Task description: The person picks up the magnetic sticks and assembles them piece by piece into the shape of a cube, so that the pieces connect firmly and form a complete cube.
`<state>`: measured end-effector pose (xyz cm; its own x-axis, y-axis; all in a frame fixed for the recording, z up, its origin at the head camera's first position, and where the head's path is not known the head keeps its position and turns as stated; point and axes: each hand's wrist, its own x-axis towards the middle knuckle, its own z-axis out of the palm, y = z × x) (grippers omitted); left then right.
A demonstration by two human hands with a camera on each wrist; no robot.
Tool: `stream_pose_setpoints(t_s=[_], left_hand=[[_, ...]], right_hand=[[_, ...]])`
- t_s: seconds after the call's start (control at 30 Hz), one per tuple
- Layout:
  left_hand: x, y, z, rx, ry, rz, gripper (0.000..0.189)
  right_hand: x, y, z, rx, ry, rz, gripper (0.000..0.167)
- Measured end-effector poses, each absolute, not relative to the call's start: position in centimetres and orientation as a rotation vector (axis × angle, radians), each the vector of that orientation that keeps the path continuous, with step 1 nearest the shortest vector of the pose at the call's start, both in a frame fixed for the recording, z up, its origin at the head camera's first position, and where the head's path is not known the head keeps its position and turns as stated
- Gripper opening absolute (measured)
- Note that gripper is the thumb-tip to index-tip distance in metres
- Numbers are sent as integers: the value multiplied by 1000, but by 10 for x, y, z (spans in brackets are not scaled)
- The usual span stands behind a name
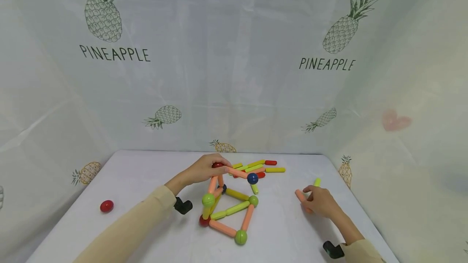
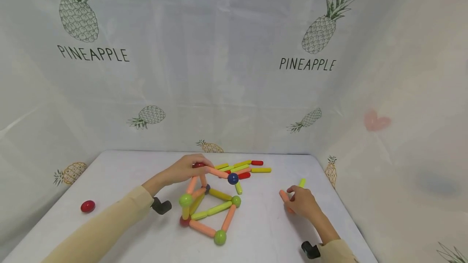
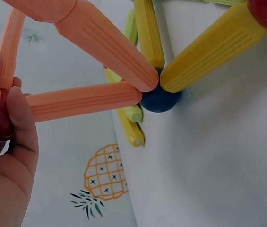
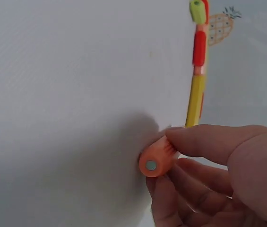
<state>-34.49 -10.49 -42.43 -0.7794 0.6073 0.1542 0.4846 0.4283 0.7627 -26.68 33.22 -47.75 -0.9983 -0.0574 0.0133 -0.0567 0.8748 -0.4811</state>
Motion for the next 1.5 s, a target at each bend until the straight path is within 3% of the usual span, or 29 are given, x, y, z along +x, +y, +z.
stream_pose_setpoints(t_s=[0.23, 0.7, 1.5], left_hand=[[-346, -104, -425, 983, 2524, 1285, 19], [-347, -104, -427, 985, 2519, 1293, 18], [-343, -100, -425, 952, 2492, 1324, 20]], right_hand=[[-266, 320, -476, -291, 2954, -1010, 32], [-265, 227, -471, -664, 2796, -1394, 28], [-272, 202, -490, -568, 2840, -1510, 27]])
